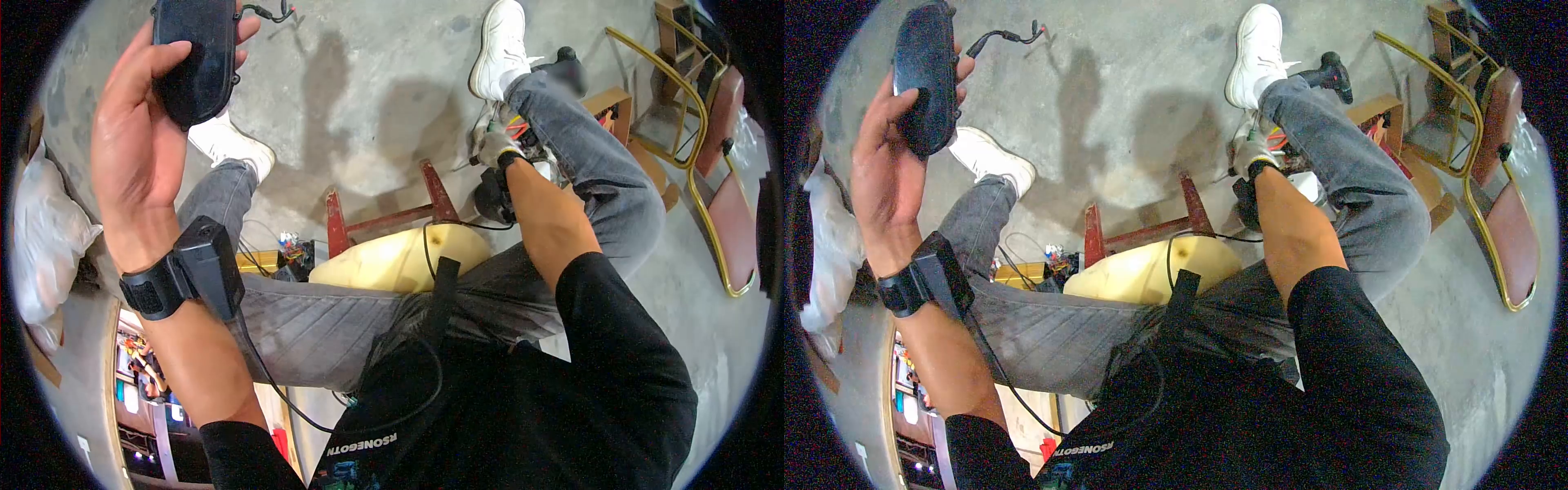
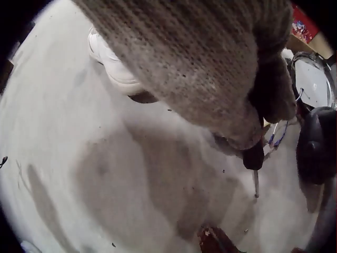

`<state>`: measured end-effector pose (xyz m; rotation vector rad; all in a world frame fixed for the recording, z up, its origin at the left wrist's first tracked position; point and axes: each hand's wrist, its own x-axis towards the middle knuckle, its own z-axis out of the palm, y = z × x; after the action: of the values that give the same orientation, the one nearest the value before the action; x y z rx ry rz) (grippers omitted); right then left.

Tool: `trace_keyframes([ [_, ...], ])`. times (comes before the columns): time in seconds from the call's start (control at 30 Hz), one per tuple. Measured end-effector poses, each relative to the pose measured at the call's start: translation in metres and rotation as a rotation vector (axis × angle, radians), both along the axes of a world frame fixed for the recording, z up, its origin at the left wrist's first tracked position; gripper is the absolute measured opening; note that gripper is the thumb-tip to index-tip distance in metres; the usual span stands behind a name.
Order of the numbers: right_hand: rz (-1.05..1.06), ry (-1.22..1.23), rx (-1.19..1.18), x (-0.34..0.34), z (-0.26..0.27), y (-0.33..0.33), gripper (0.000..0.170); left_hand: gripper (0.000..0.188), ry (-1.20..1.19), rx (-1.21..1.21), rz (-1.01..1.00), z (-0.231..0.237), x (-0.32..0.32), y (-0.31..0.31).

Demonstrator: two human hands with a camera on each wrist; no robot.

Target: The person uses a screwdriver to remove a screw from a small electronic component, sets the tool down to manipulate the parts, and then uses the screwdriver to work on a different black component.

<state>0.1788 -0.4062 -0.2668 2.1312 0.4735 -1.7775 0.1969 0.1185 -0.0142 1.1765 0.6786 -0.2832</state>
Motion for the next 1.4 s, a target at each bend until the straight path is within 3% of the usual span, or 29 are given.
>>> trace_keyframes([
  [0.1,0.056,-0.044,0.008,0.0,0.001,0.004,0.03,0.057,-0.002,-0.004,-0.001,0.005,0.001,0.0],
  [0.17,-0.046,-0.312,0.137,-0.008,0.004,-0.002,0.031,0.057,0.007,0.011,-0.011,0.005,0.001,-0.001],
  [0.2,-0.046,-0.312,0.135,-0.007,0.0,-0.005,0.031,0.057,0.007,0.01,-0.011,0.005,0.0,-0.001],
  [0.27,-0.065,-0.099,0.102,0.004,-0.009,-0.009,0.032,0.057,0.004,0.014,-0.026,0.005,-0.002,0.0],
  [0.3,-0.064,-0.109,0.101,0.013,0.004,0.005,0.032,0.057,-0.007,0.013,-0.026,0.006,-0.002,0.0],
  [0.37,-0.025,0.091,0.011,0.036,0.032,0.032,0.037,0.057,-0.032,-0.007,-0.078,0.008,-0.004,0.001],
  [0.47,-0.152,0.083,0.083,0.057,0.048,0.043,0.035,0.057,-0.067,0.008,-0.069,0.011,-0.006,-0.003],
  [0.53,-0.172,0.075,0.106,0.076,0.076,0.061,0.041,0.055,-0.097,-0.004,-0.115,0.009,-0.013,0.005],
  [0.6,-0.331,0.018,0.295,0.093,0.112,0.077,0.039,0.053,-0.136,0.0,-0.16,0.011,-0.018,0.006],
  [0.63,-0.445,-0.065,0.352,0.097,0.112,0.073,0.039,0.055,-0.136,0.01,-0.095,0.014,-0.019,0.001],
  [0.67,-0.316,-0.098,0.369,0.109,0.144,0.094,0.039,0.058,-0.138,0.016,-0.029,0.018,-0.022,-0.005],
  [0.73,-0.533,-0.064,0.546,0.118,0.167,0.096,0.039,0.062,-0.105,0.09,0.06,0.031,-0.031,-0.024],
  [0.77,-0.358,-0.169,0.616,0.121,0.205,0.112,0.04,0.067,-0.044,0.155,0.148,0.036,-0.039,-0.031],
  [0.8,-0.446,-0.155,0.629,0.121,0.226,0.117,0.041,0.075,-0.019,0.204,0.089,0.033,-0.051,-0.035],
  [0.9,-0.4,-0.275,0.794,0.102,0.303,0.133,0.04,0.078,-0.048,0.216,0.153,0.055,-0.086,-0.068],
  [1.0,-0.522,-0.307,0.854,0.079,0.34,0.132,0.039,0.055,-0.059,0.089,0.184,0.053,-0.125,-0.091],
  [1.07,-0.703,-0.279,0.951,0.066,0.349,0.123,0.037,0.04,-0.047,0.039,0.178,0.046,-0.15,-0.104],
  [1.1,-0.888,-0.142,0.971,0.054,0.37,0.127,0.037,0.036,-0.017,0.023,0.222,0.044,-0.16,-0.112],
  [1.13,-0.88,-0.144,0.989,0.047,0.37,0.122,0.037,0.033,0.005,0.047,0.207,0.034,-0.168,-0.118],
  [1.2,-1.1,-0.086,1.077,0.036,0.368,0.111,0.037,0.03,-0.008,0.005,0.212,0.028,-0.174,-0.128],
  [1.27,-1.102,-0.086,1.062,0.028,0.371,0.105,0.035,0.027,0.038,0.009,0.155,0.023,-0.172,-0.127],
  [1.4,-1.25,0.001,1.144,0.012,0.363,0.101,0.031,0.026,-0.091,-0.148,0.102,0.017,-0.165,-0.127],
])
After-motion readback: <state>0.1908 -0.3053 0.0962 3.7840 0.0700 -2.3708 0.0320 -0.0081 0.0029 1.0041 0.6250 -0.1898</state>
